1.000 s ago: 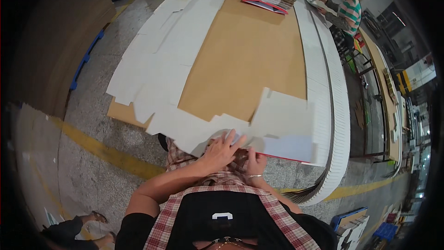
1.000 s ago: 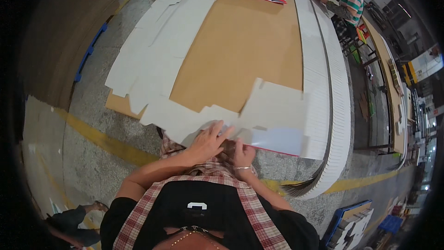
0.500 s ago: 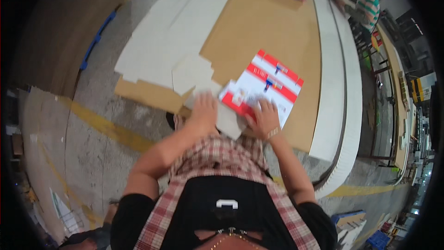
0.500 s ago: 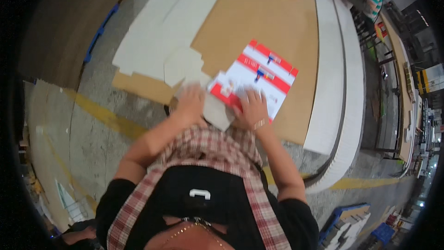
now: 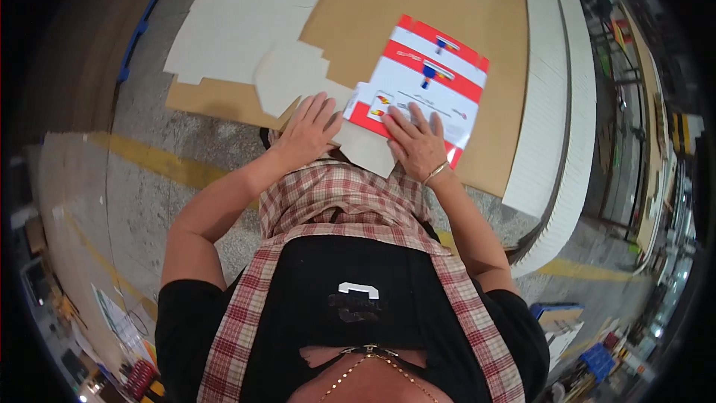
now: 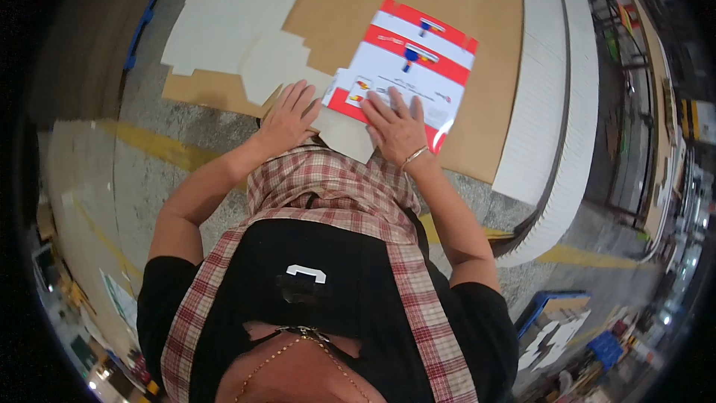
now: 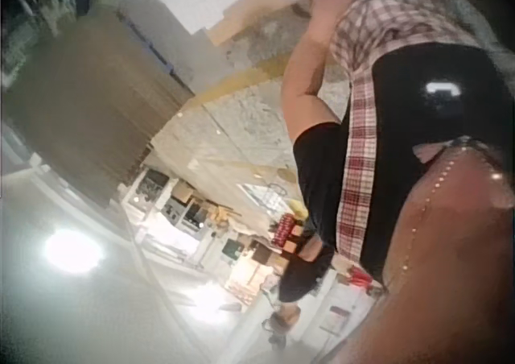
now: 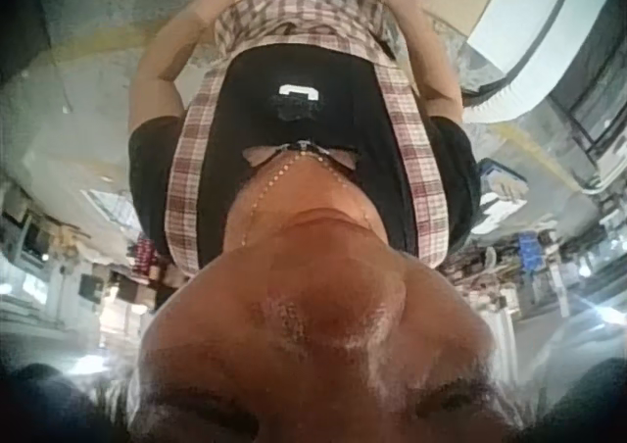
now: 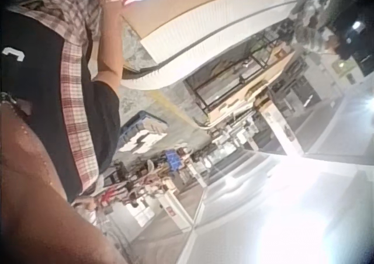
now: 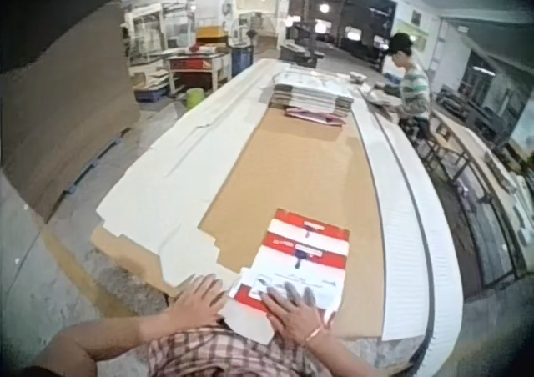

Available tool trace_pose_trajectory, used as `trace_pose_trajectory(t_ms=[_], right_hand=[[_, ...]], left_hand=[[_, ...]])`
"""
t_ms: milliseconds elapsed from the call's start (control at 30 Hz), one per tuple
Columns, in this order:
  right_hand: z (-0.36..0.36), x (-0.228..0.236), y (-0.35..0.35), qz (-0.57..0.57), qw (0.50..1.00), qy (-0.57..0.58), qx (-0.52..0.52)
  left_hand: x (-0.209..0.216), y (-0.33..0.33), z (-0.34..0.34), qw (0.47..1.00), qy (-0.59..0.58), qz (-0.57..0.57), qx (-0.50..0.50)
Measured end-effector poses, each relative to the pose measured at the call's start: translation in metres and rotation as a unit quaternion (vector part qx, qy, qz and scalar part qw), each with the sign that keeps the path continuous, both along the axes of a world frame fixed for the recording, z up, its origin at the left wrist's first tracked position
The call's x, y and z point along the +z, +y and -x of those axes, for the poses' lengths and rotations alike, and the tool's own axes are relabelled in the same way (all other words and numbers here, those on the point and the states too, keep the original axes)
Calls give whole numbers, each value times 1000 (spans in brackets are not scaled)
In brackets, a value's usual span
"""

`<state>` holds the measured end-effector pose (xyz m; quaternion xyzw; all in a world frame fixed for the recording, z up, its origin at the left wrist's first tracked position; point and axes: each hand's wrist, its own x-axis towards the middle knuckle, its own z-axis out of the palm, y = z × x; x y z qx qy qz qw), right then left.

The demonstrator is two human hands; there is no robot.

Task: The person repeatedly picks up flat white cardboard pieces from a stack on a table and folds them into small rectangular boxes. The person places each completed box onto a growing pile of finished items.

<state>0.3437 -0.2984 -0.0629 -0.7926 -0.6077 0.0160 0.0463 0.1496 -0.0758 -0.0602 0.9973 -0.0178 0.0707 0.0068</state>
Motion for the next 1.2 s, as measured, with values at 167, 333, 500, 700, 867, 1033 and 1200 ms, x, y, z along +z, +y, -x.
trace_pose_trajectory(t_ms=[167,333,500,700,867,1033,1200], right_hand=[[0,2,-21,-40,998,57,-2],[-35,-4,17,-64,997,-40,21],[-73,-6,16,-48,993,-4,111],[-45,7,-50,-30,997,0,76],[-30,8,-56,-20,1000,12,20],[-52,2,-63,-269,951,152,18],[-42,-3,-64,-58,997,-23,47]], left_hand=[[-10,-6,8,999,-29,20,6],[1,12,-5,999,0,40,-1],[21,-3,-15,999,40,31,-18],[13,-47,-5,997,-38,46,-43],[48,-42,-25,978,157,138,11],[39,29,-111,906,371,197,-52],[26,60,-153,813,459,359,24]])
